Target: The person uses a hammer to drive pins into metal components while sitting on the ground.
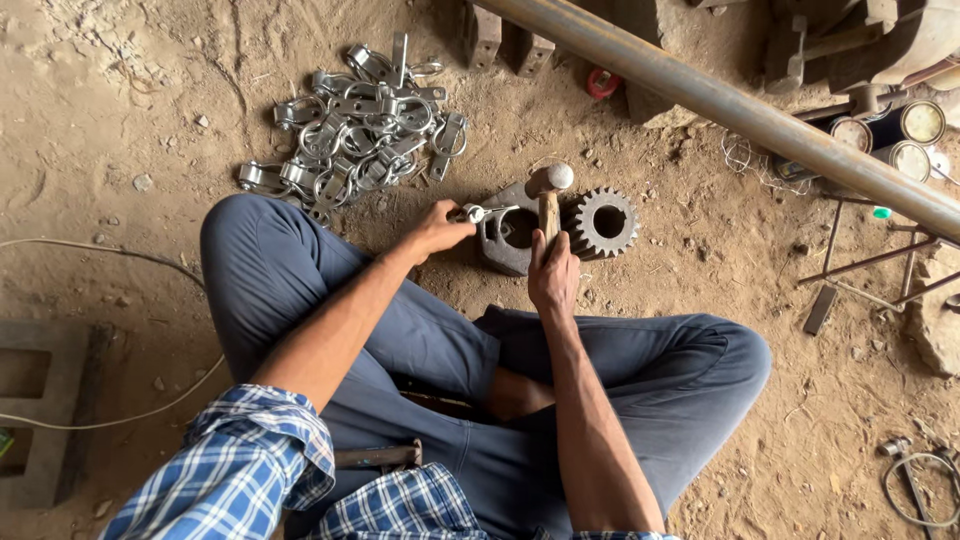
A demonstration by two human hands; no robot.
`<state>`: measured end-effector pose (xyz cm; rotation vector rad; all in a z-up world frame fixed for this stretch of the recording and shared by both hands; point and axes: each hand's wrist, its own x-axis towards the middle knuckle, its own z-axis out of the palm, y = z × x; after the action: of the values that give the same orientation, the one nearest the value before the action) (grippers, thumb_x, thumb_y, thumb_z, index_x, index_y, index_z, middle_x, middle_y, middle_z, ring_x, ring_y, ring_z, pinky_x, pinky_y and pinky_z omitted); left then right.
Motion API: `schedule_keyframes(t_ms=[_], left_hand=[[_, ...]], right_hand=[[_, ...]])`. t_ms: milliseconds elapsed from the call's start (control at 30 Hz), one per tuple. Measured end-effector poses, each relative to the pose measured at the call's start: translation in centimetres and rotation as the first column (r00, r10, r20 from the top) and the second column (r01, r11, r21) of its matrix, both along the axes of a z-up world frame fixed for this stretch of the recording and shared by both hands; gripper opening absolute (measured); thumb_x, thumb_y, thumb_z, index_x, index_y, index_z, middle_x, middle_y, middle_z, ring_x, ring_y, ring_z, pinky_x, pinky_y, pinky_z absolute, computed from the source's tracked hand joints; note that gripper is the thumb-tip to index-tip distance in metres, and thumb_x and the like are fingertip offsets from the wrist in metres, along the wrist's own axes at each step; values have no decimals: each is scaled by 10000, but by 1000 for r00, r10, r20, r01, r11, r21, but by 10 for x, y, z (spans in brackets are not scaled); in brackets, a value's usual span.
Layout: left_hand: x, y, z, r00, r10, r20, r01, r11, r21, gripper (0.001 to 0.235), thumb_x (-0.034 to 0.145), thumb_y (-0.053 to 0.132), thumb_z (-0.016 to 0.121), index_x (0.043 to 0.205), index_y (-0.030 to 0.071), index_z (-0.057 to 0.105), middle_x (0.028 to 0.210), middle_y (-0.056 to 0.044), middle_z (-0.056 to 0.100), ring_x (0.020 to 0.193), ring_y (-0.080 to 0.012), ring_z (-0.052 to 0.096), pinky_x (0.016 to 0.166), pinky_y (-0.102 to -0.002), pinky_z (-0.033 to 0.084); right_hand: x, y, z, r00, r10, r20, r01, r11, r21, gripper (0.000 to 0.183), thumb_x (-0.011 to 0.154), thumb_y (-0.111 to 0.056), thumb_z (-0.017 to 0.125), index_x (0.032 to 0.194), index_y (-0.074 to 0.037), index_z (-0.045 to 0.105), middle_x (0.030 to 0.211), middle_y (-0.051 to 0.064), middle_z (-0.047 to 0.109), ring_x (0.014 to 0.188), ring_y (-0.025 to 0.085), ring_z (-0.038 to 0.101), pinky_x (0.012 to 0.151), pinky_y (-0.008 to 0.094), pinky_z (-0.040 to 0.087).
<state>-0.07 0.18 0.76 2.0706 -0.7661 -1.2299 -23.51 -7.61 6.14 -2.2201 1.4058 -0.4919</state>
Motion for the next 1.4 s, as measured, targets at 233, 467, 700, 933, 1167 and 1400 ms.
schedule_keyframes(t_ms=[233, 467, 700, 933, 1167, 1400], left_hand=[[-4, 6, 30, 936, 104, -335, -134, 989, -68, 394, 1055, 320, 467, 1343, 63, 546, 877, -174, 756, 618, -206, 737, 432, -279, 562], [-2, 16, 39, 843, 201, -499, -218, 976, 24, 396, 1080, 312, 467, 1310, 2, 555, 877, -206, 769, 609, -217, 723, 425, -288, 548], [2, 8, 21, 839, 230, -493, -244, 969, 36, 367, 1072, 306, 454, 1311, 48, 556, 865, -201, 769, 590, -214, 721, 416, -296, 546], [4, 6, -2, 839, 236, -491, -260, 965, 20, 324, 1072, 274, 475, 1280, 44, 569, 822, -230, 770, 577, -238, 735, 425, -302, 568], [9, -2, -18, 833, 197, -518, -235, 972, -8, 367, 1085, 330, 470, 1211, 4, 582, 801, -216, 750, 574, -234, 729, 412, -310, 557], [1, 6, -7, 817, 214, -535, -295, 953, -69, 359, 1085, 287, 493, 1137, -29, 653, 780, -183, 726, 582, -242, 742, 405, -313, 563]], right_hand=[[-2, 0, -7, 999, 39, -8, -40, 992, -122, 457, 1078, -489, 467, 1122, -37, 528, 654, 149, 586, 573, 245, 478, 471, 461, 402], [1, 0, 4, 992, 122, 25, -117, 982, -149, 388, 1112, -441, 502, 1041, -60, 506, 572, 77, 534, 430, 189, 433, 368, 400, 371], [13, 9, 20, 976, 190, 109, -172, 972, -157, 334, 1105, -367, 523, 1125, -38, 465, 607, 83, 563, 417, 258, 533, 352, 410, 424], [18, 16, 14, 966, 233, -112, -234, 972, 3, 353, 1043, -410, 547, 1099, -69, 474, 919, 290, 614, 653, 437, 645, 471, 539, 549], [13, 9, 0, 959, 282, -20, -282, 947, -153, 373, 1088, -405, 573, 966, -58, 507, 685, 228, 618, 577, 430, 587, 491, 522, 446], [22, -3, 43, 957, 221, 186, -209, 974, -84, 333, 1120, -304, 458, 1101, 23, 517, 595, 150, 600, 388, 257, 534, 318, 393, 410]])
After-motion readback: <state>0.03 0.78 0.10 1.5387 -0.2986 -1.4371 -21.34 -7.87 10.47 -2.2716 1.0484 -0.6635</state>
